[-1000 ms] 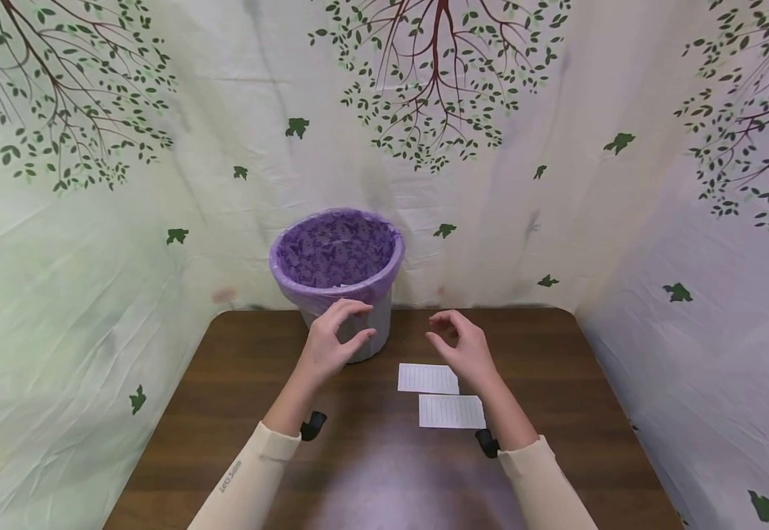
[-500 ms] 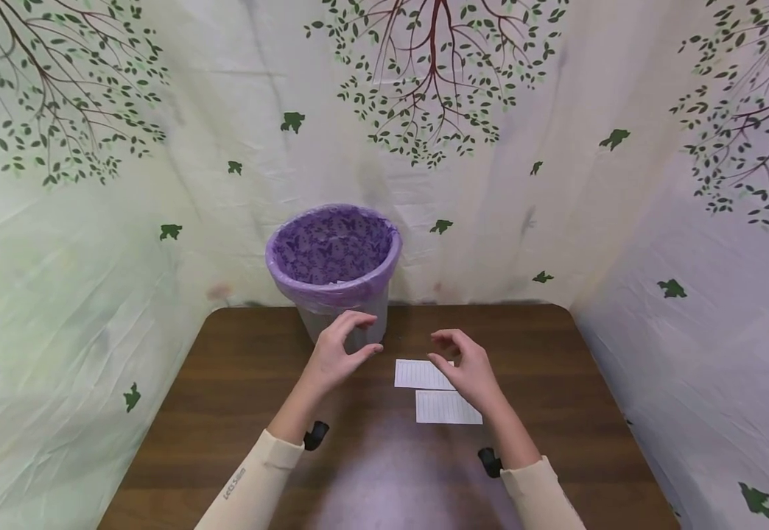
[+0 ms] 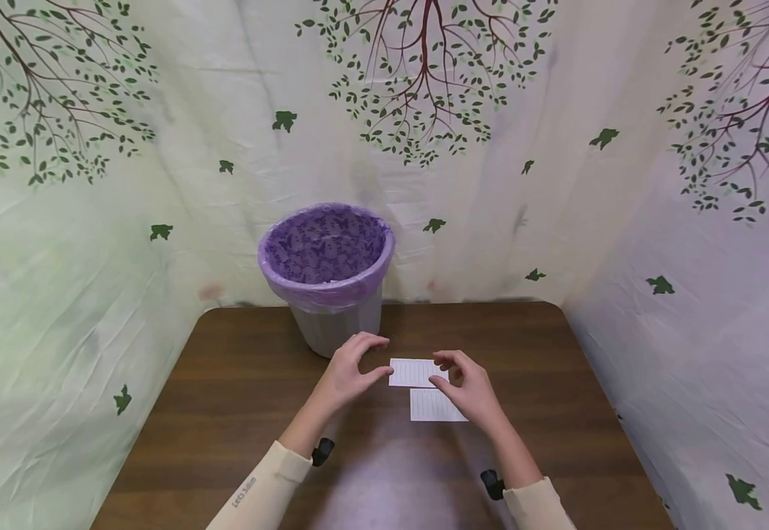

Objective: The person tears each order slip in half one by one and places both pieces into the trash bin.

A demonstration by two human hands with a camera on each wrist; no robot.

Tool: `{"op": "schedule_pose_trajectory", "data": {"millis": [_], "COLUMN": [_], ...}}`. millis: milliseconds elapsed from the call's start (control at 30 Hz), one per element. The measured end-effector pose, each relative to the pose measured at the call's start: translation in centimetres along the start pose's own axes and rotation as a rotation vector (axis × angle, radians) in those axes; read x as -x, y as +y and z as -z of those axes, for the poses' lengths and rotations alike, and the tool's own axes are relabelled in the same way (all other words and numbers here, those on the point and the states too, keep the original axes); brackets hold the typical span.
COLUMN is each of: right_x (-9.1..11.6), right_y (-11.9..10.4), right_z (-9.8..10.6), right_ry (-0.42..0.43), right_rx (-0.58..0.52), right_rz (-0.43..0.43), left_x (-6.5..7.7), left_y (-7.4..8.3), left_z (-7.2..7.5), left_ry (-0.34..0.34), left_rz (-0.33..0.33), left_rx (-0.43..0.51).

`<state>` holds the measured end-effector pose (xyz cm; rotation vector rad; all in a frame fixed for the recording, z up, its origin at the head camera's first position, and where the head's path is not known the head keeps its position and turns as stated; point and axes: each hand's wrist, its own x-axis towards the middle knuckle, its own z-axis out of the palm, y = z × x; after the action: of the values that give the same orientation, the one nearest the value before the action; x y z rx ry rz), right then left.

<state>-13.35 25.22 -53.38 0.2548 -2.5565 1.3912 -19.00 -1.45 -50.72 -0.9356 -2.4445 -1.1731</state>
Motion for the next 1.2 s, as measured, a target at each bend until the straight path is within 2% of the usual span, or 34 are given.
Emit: {"op": "schedule_pose_trajectory", "data": {"millis": [267,533,633,900,1200], "right_x": [0.4,0.8,1.1,1.8,2.3], "right_y": [0.7,1.6,2.1,3.3,4.2], "right_z": [-0.3,-0.2,-0.1,0.1,-0.1], "right_ry": [0.004,-0.014,-0.015,-0.017,-0.012], "right_rx": [-0.03,-0.049,-0.022,0.017,0.046], "right_rz": [0.016,-0.003,-0.003,-0.004,-0.042], "left_x": [1.3,2.0,2.1,2.6,3.0], "left_y": [-0.7,-0.4,-0.3,-0.1,0.3], "left_z": [-2.5,-4.3,-4.8,-6.3,-8.3], "left_ry": [-0.03,-0.066,-0.084,-0.098,-0.176], "left_rz": [-0.041,0.022,0.046,0.052,0.061], "left_rx": [-0.067,-0.094,-0.115,-0.195,-0.254]}}
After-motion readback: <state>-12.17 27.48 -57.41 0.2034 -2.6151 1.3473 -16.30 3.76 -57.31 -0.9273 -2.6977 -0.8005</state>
